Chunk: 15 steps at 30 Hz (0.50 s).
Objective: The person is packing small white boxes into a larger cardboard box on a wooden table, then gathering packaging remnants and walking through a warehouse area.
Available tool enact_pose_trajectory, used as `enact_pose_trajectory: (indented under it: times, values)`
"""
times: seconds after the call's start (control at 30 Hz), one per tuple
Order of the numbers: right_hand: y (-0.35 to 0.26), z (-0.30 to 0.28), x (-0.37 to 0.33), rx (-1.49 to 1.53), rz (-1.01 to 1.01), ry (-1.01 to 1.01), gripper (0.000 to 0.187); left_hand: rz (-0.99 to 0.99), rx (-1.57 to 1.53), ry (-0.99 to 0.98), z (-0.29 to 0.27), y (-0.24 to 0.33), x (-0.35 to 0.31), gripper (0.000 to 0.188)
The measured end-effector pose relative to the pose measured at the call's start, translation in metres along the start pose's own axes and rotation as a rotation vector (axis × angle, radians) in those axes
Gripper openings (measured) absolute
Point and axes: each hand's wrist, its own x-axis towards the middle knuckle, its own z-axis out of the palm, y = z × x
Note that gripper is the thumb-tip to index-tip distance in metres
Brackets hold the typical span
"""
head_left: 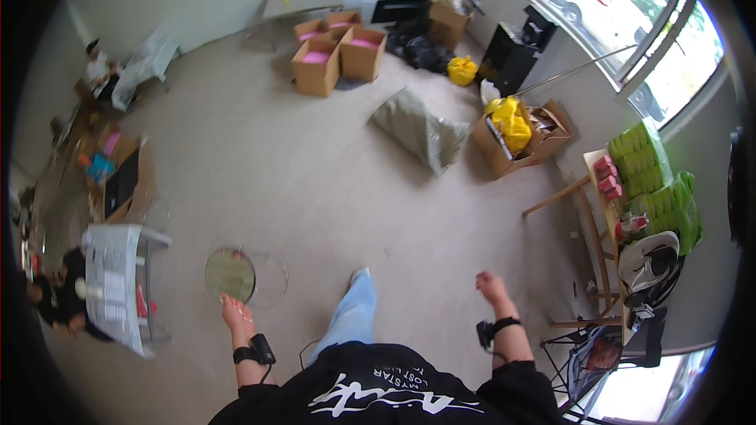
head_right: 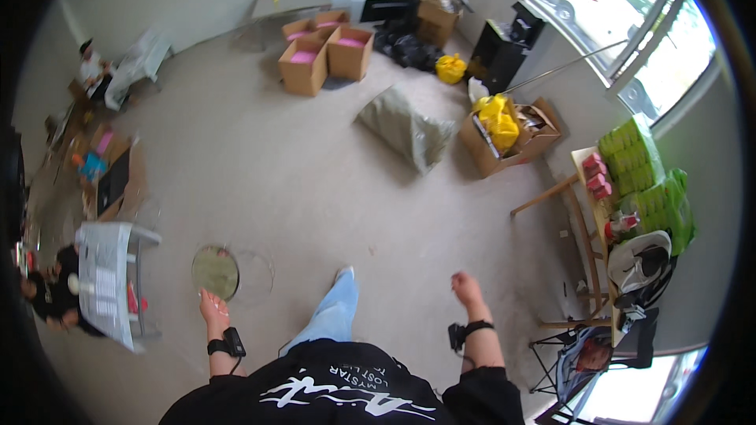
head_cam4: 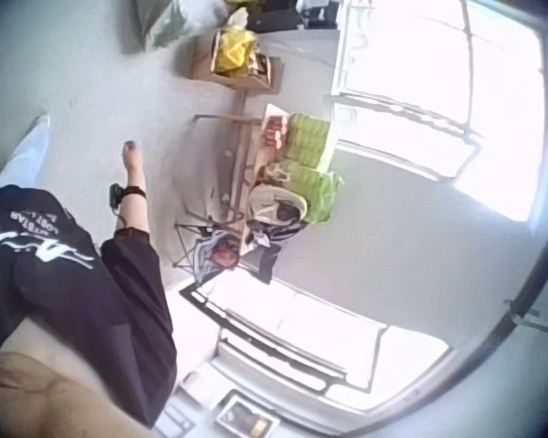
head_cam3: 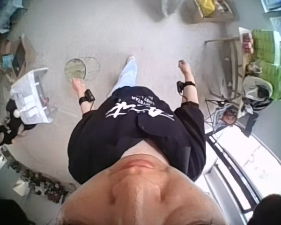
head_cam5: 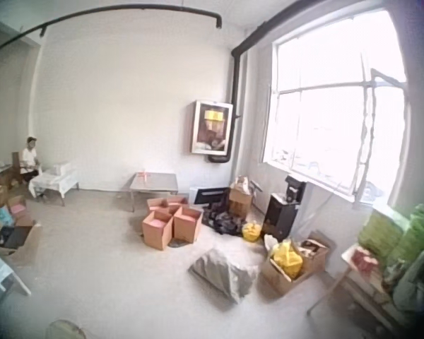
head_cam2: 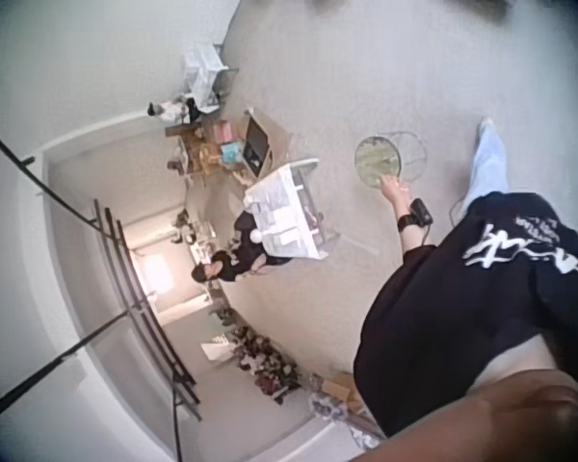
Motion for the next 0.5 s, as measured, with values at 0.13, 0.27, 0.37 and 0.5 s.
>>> enact_pose_trajectory:
  times: [0.13, 0.27, 0.37, 0.5]
  values:
    - [0.074, 0.046, -0.028, -0.055, 0.322, -0.176, 0.021, -0.012, 0.069, -0.154, 0.155, 0.002, 0.023, 0.043]
    - [0.122, 0.076, -0.113, 0.436, 0.827, -0.074, 0.023, -0.055, 0.178, -0.313, 0.301, -0.003, 0.041, 0.042]
    - [0.148, 0.081, -0.182, 0.196, 0.745, -0.332, 0.027, -0.162, 0.246, -0.394, 0.436, -0.011, 0.017, 0.043]
    - [0.112, 0.063, -0.194, 0.624, 1.299, -0.113, 0.02, -0.286, 0.249, -0.586, 0.554, -0.055, 0.003, 0.05]
